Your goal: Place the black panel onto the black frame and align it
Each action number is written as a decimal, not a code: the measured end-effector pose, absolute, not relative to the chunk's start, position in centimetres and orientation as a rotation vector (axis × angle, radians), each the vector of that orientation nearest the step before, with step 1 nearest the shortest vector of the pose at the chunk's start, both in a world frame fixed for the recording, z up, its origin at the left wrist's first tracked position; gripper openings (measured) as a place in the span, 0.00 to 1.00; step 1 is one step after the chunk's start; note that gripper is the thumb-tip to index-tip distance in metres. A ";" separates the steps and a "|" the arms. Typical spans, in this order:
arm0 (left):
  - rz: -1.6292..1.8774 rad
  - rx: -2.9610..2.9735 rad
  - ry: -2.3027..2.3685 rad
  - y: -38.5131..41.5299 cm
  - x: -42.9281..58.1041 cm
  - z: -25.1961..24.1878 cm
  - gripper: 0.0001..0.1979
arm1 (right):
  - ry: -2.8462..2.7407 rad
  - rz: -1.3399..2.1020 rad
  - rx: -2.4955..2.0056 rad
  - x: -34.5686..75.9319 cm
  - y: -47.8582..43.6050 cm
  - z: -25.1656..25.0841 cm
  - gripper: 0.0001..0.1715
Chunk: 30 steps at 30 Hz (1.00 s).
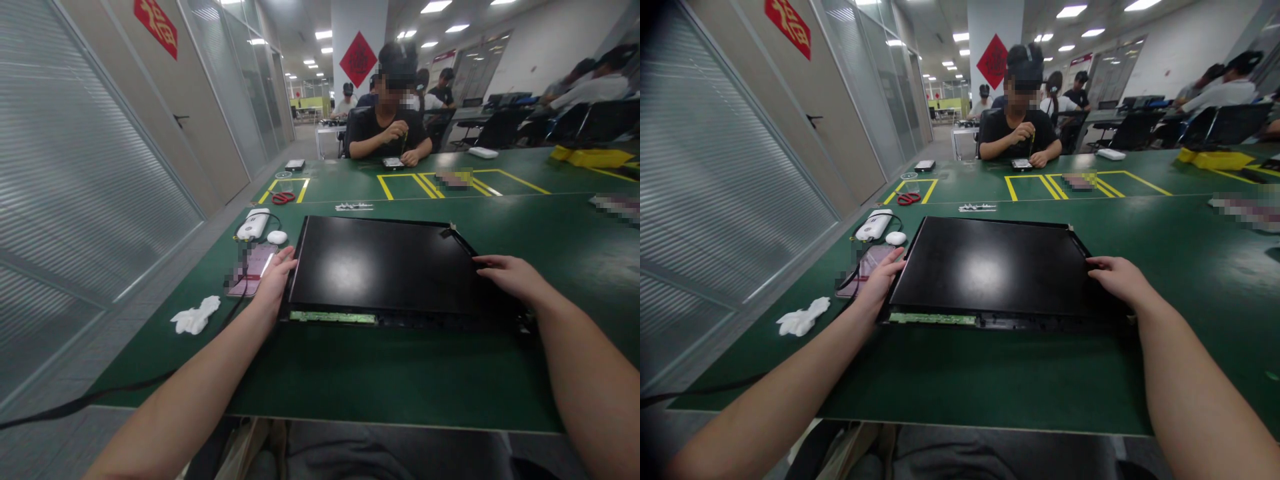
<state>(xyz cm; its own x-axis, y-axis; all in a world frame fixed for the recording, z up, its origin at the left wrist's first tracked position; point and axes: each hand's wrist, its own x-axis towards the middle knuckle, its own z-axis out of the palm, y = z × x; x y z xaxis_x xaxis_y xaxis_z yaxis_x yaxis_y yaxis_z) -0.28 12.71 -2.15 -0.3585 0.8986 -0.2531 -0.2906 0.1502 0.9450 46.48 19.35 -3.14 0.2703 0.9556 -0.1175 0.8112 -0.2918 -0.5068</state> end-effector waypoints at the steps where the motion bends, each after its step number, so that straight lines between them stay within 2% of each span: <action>1: 1.447 0.600 1.359 12.6 -0.1 -2.0 0.31 | -1.615 0.580 -2.192 46.6 19.4 -3.2 0.26; 6: 1.448 0.535 1.257 12.1 0.2 -1.5 0.38 | -1.639 0.557 -2.179 47.0 19.7 -3.6 0.26; 10: 1.418 0.536 1.238 12.2 0.0 -1.8 0.37 | -1.634 0.540 -2.177 47.1 19.8 -3.8 0.26; 28: 1.413 0.753 1.356 11.8 0.4 -2.5 0.14 | -1.650 0.545 -2.199 46.7 19.5 -3.3 0.26; 30: 1.393 0.800 1.421 11.6 0.6 -2.4 0.16 | -1.660 0.537 -2.203 46.7 19.5 -3.4 0.26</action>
<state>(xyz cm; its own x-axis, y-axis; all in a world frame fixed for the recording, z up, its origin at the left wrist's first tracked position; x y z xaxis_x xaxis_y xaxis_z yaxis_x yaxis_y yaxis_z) 0.65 11.59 -2.43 -0.3284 0.9267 -0.1828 -0.1641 0.1346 0.9772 46.73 19.55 -3.37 0.2502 0.9630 -0.0997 0.8387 -0.2670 -0.4747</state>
